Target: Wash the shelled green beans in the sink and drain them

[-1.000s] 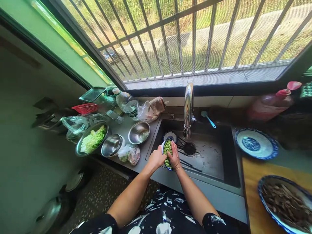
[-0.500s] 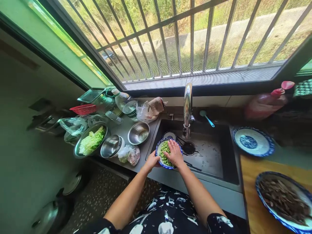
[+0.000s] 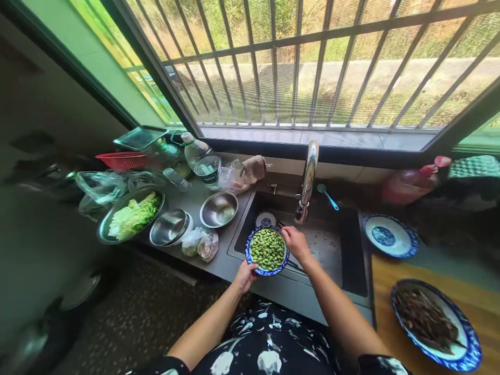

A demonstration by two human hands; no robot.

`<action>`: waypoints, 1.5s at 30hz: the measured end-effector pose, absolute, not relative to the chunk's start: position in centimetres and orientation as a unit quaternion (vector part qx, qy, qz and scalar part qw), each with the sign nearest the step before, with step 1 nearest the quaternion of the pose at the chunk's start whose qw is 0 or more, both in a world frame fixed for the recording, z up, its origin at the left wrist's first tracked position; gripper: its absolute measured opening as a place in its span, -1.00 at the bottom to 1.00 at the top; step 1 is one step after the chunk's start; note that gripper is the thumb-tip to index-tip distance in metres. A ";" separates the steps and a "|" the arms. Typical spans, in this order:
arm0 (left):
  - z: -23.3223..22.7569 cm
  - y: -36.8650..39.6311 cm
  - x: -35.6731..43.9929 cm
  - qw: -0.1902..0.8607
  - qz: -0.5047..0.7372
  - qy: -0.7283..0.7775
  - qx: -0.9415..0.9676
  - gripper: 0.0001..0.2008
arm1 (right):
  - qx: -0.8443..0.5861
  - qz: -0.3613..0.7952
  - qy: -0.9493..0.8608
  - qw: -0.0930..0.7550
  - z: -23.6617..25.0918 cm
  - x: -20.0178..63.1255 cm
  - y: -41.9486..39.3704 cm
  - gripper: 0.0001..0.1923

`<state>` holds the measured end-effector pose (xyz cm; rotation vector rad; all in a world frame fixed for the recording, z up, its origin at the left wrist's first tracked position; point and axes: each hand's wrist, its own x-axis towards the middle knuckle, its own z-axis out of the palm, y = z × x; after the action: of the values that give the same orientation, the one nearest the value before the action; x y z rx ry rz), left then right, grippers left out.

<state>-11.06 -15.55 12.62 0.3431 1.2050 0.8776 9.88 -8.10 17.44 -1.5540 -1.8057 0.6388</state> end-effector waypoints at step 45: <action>17.0 -17.4 -9.2 0.681 0.351 0.583 0.272 -0.41 | -0.538 0.185 -0.818 0.083 20.9 5.9 -10.8 -0.79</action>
<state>-9.19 -17.44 17.00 0.6114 1.3075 0.7879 5.91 -10.78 20.89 -1.6066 -2.4425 0.5522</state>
